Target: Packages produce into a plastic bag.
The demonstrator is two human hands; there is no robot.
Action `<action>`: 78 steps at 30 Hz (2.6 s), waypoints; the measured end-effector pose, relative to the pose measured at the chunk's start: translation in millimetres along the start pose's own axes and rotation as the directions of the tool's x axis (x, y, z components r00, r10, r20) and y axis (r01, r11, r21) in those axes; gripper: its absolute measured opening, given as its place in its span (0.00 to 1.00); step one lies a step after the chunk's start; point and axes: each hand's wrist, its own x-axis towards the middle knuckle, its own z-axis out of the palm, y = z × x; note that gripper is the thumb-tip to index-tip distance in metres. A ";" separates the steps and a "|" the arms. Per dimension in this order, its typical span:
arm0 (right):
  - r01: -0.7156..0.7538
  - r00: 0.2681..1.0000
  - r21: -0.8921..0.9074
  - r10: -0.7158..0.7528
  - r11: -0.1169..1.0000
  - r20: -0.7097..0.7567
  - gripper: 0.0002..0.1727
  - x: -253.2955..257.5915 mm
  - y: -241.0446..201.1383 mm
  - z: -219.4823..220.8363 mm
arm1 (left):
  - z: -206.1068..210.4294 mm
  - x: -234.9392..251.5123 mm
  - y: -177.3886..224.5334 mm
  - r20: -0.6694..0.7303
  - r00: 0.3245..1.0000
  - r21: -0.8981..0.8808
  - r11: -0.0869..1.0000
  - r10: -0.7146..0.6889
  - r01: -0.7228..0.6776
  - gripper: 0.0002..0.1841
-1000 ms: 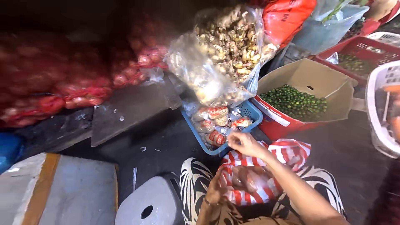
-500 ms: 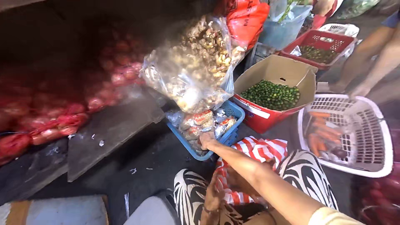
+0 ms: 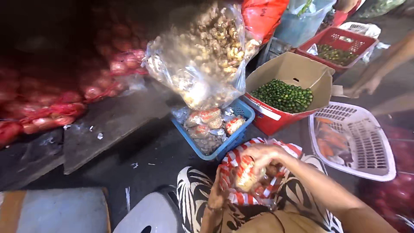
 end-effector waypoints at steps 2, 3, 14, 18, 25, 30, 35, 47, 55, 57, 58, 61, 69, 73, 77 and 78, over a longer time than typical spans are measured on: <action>-0.057 0.995 -0.092 0.065 0.994 0.082 0.33 10.9 5.8 15.9 | -0.8 0.5 -2.8 0.009 1.000 0.016 1.000 0.014 -0.014 0.56; -0.030 0.999 -0.065 0.033 0.997 0.039 0.31 16.2 7.0 15.8 | -1.3 1.1 -4.8 0.012 1.000 0.008 1.000 0.015 -0.015 0.56; -0.291 0.700 0.391 0.473 0.873 -0.535 0.54 219.6 -0.5 -93.1 | 8.3 -1.2 -5.2 -0.021 0.999 -0.162 0.986 0.047 -0.050 0.57; -0.360 0.746 0.250 0.438 0.899 -0.502 0.50 231.0 -10.0 -87.8 | 5.2 -0.7 -17.6 0.016 0.992 -0.109 0.986 0.124 -0.122 0.40; 0.055 0.726 0.285 0.158 0.957 -0.669 0.50 168.4 8.5 -55.8 | 13.7 6.4 -9.7 -0.068 0.997 -0.046 0.998 -0.035 0.032 0.19; 0.597 0.736 0.640 -0.014 0.484 -0.677 0.41 20.5 17.6 20.1 | 19.2 8.0 -13.1 -0.109 0.994 0.146 0.989 -0.003 0.019 0.24; 0.317 0.913 0.674 -0.021 0.667 -0.408 0.43 -21.3 52.5 79.8 | 31.3 -10.0 26.6 -0.097 0.994 0.202 0.979 0.055 -0.034 0.28; -0.460 0.865 -0.076 0.426 0.885 -0.265 0.43 164.9 77.8 -82.1 | 18.0 -75.8 32.0 -0.248 0.967 0.115 0.993 0.066 -0.039 0.22; -0.508 0.859 -0.171 0.484 0.844 -0.166 0.54 175.8 102.9 -84.2 | -7.0 -53.2 -3.4 -0.166 0.984 -0.495 0.868 -0.071 -0.021 0.33; -0.496 0.859 -0.200 0.444 0.845 -0.255 0.46 167.2 90.4 -87.0 | -12.8 -44.1 -2.5 -0.092 0.993 -0.560 0.828 -0.075 0.010 0.35; -0.472 0.861 -0.208 0.397 0.857 -0.319 0.45 160.5 76.9 -85.8 | -14.3 -41.6 -3.7 -0.068 0.996 -0.574 0.819 -0.061 0.011 0.35; -0.396 0.834 -0.201 0.258 0.896 -0.488 0.54 134.8 43.8 -81.1 | -17.6 -37.6 -5.1 -0.028 0.999 -0.561 0.828 -0.039 0.017 0.38; 0.182 0.897 0.249 -0.056 0.951 -0.439 0.45 -21.2 40.9 -41.6 | -20.5 -33.6 -2.5 0.133 0.991 -0.646 0.761 0.035 0.059 0.55; 0.087 0.991 0.161 -0.069 0.983 -0.117 0.42 -16.1 46.5 -7.4 | -22.1 -35.2 -3.1 0.148 0.986 -0.696 0.716 0.075 0.051 0.52; 0.270 0.927 0.259 -0.177 0.927 -0.331 0.27 36.7 8.9 -20.3 | -24.5 -35.8 -9.9 0.133 0.987 -0.722 0.690 0.087 0.037 0.51; 0.278 0.907 0.283 -0.154 0.918 -0.392 0.25 62.4 -1.2 -28.8 | -24.1 -35.9 -9.9 0.135 0.986 -0.730 0.683 0.093 0.036 0.50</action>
